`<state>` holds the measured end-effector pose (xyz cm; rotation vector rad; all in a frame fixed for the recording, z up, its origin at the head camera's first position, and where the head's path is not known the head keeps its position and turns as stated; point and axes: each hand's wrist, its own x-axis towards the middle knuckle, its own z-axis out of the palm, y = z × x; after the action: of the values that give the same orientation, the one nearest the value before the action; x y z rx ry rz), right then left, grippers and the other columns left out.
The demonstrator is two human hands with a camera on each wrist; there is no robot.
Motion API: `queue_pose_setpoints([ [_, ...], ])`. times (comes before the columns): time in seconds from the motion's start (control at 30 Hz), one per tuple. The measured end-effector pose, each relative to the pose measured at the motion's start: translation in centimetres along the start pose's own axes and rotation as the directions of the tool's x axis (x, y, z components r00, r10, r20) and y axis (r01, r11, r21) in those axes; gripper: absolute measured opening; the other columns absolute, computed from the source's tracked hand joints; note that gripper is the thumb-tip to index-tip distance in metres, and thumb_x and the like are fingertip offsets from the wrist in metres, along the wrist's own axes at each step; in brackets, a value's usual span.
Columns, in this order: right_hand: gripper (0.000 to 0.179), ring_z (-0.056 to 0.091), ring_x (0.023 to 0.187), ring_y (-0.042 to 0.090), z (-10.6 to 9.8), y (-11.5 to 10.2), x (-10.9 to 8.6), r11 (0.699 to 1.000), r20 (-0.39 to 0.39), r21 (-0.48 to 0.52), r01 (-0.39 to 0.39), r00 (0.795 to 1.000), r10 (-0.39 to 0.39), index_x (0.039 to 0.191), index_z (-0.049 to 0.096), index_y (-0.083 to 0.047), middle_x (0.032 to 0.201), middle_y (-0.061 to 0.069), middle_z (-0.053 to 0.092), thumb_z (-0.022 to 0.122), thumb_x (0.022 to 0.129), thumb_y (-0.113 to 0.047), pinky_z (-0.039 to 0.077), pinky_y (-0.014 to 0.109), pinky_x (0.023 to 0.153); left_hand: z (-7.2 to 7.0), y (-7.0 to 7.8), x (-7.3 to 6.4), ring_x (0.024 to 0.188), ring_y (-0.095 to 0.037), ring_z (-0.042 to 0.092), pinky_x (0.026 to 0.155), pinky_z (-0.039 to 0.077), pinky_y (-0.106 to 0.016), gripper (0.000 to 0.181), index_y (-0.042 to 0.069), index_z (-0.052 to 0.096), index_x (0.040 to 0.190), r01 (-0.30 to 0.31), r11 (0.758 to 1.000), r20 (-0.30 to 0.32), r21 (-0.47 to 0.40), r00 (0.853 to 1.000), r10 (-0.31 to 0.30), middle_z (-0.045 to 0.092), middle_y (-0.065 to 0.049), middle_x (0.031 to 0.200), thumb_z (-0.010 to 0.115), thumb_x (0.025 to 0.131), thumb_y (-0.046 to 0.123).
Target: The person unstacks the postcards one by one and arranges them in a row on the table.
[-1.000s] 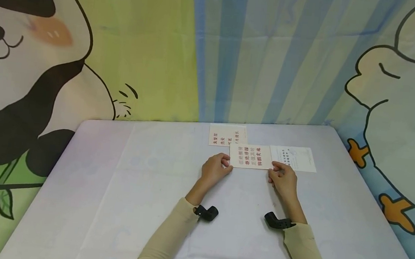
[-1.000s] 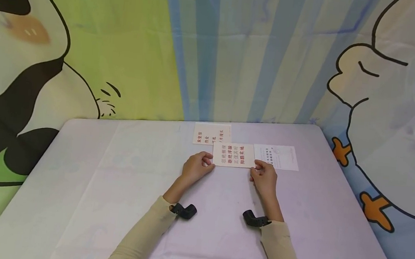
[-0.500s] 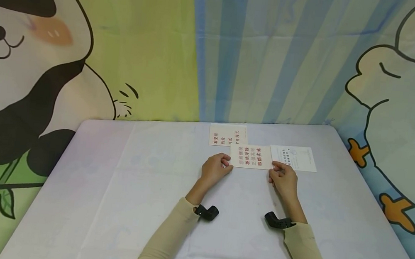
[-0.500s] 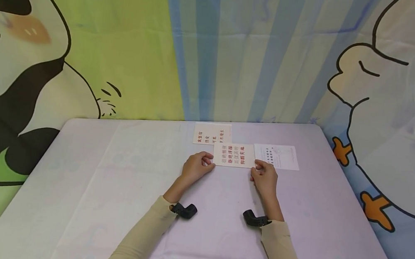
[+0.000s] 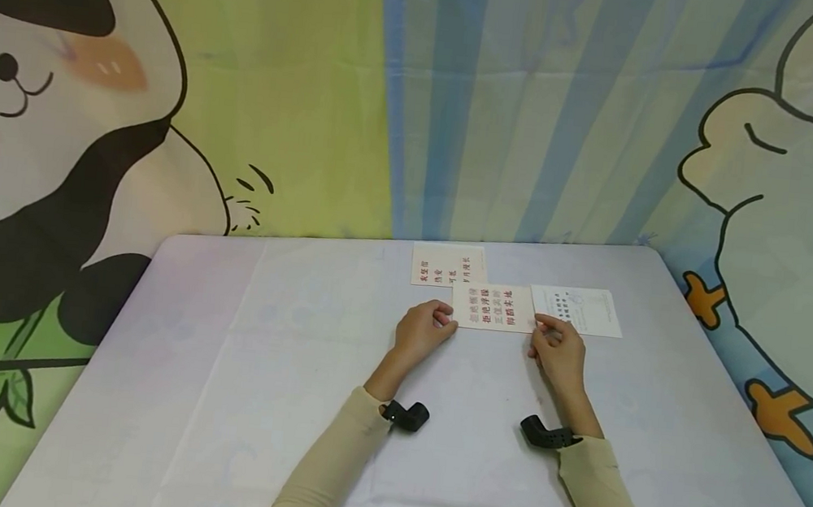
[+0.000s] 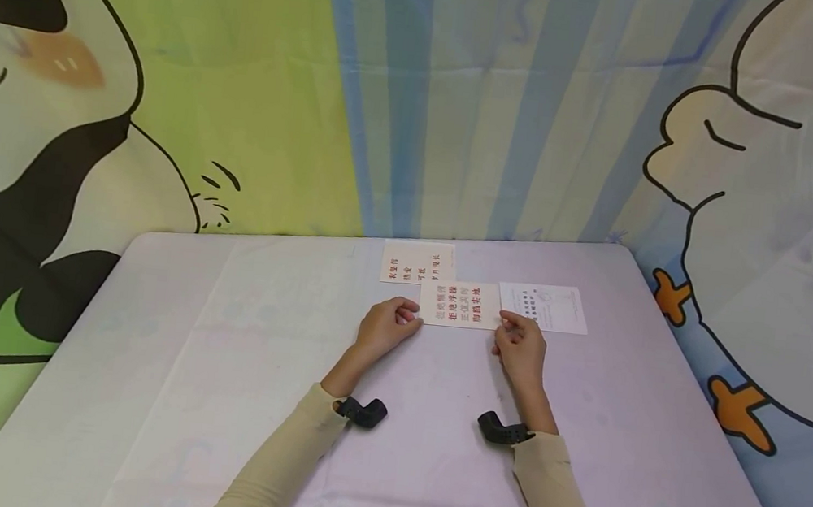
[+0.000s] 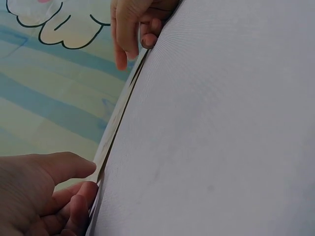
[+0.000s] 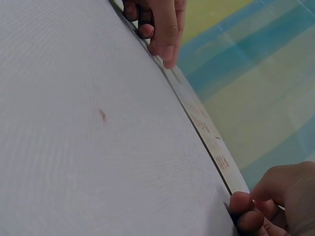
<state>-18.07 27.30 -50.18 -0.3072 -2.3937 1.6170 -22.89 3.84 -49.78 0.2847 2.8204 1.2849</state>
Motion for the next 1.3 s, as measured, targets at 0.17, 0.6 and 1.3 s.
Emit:
queue_pose_setpoints([
  [0.17,0.029,0.054,0.051,0.003,0.2,-0.5,-0.1,0.997,-0.005,0.059,0.040,0.999,-0.040,0.119,0.062,0.008,0.098,0.015,0.053,0.056,0.092,0.002,0.041,0.015,0.045,-0.4,-0.1,0.0,0.074,-0.010,0.058,0.066,0.045,-0.024,0.022,0.007,0.070,0.105,-0.017,0.998,-0.013,-0.067,1.000,0.016,0.066,0.002,0.083,0.070,0.088,0.022],
  [0.6,0.029,0.058,0.057,0.014,1.3,-4.1,-1.2,0.989,0.037,0.099,0.112,0.993,-0.116,0.117,0.061,0.013,0.097,0.019,0.054,0.057,0.089,0.007,0.044,0.016,0.048,-1.3,-1.3,0.4,0.074,-0.013,0.053,0.068,0.046,-0.022,0.021,-0.004,0.067,0.104,-0.034,0.972,-0.087,-0.234,0.996,0.014,0.060,-0.007,0.085,0.070,0.085,0.007],
  [1.3,0.028,0.054,0.077,0.008,3.8,-3.2,2.3,0.992,0.090,0.028,0.122,0.988,-0.124,0.117,0.064,0.007,0.101,0.020,0.058,0.059,0.090,0.002,0.046,0.013,0.055,-2.9,-3.5,1.7,0.084,-0.023,0.056,0.076,0.046,-0.028,0.038,-0.006,0.059,0.117,-0.046,0.968,-0.184,-0.246,0.983,0.000,0.057,-0.013,0.093,0.071,0.081,0.003],
])
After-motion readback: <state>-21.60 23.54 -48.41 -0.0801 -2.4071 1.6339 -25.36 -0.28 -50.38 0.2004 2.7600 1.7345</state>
